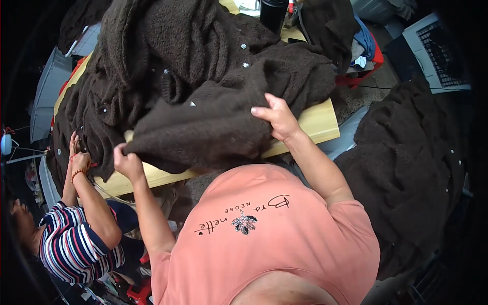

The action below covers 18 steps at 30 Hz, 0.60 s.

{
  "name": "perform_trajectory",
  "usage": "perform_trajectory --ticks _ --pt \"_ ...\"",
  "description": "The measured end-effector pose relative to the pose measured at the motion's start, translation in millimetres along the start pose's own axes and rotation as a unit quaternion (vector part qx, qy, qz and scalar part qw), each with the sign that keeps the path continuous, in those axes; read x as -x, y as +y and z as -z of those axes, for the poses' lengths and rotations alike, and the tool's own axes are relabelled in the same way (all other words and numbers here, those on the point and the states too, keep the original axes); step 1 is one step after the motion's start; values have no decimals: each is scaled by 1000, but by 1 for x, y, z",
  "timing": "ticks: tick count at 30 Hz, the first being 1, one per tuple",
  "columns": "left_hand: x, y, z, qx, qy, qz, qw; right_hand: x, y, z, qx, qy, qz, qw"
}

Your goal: Inspecting a fleece garment and using a small trimmer to remove loose threads.

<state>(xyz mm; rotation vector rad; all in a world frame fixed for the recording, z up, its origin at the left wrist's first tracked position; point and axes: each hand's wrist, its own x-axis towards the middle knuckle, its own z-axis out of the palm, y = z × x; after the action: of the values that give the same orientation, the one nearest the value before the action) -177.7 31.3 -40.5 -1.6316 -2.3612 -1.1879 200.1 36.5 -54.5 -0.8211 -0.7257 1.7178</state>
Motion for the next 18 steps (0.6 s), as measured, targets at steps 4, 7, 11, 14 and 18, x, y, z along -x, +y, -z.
perform_trajectory --ticks 4,7,11,14,18 --pt "20 104 -8 34 -5 -288 957 -15 -12 -12 -90 51 7 995" --pt "89 167 -21 289 -330 -163 884 -10 -3 -31 -224 -35 13 974" --pt "87 179 -54 294 -346 -160 876 0 -11 -48 -256 -175 37 950" --pt "82 172 -63 297 -310 -127 894 -14 -16 -16 -49 -144 78 985" --pt "75 143 -63 401 -320 92 853 -45 -16 67 408 244 256 842"
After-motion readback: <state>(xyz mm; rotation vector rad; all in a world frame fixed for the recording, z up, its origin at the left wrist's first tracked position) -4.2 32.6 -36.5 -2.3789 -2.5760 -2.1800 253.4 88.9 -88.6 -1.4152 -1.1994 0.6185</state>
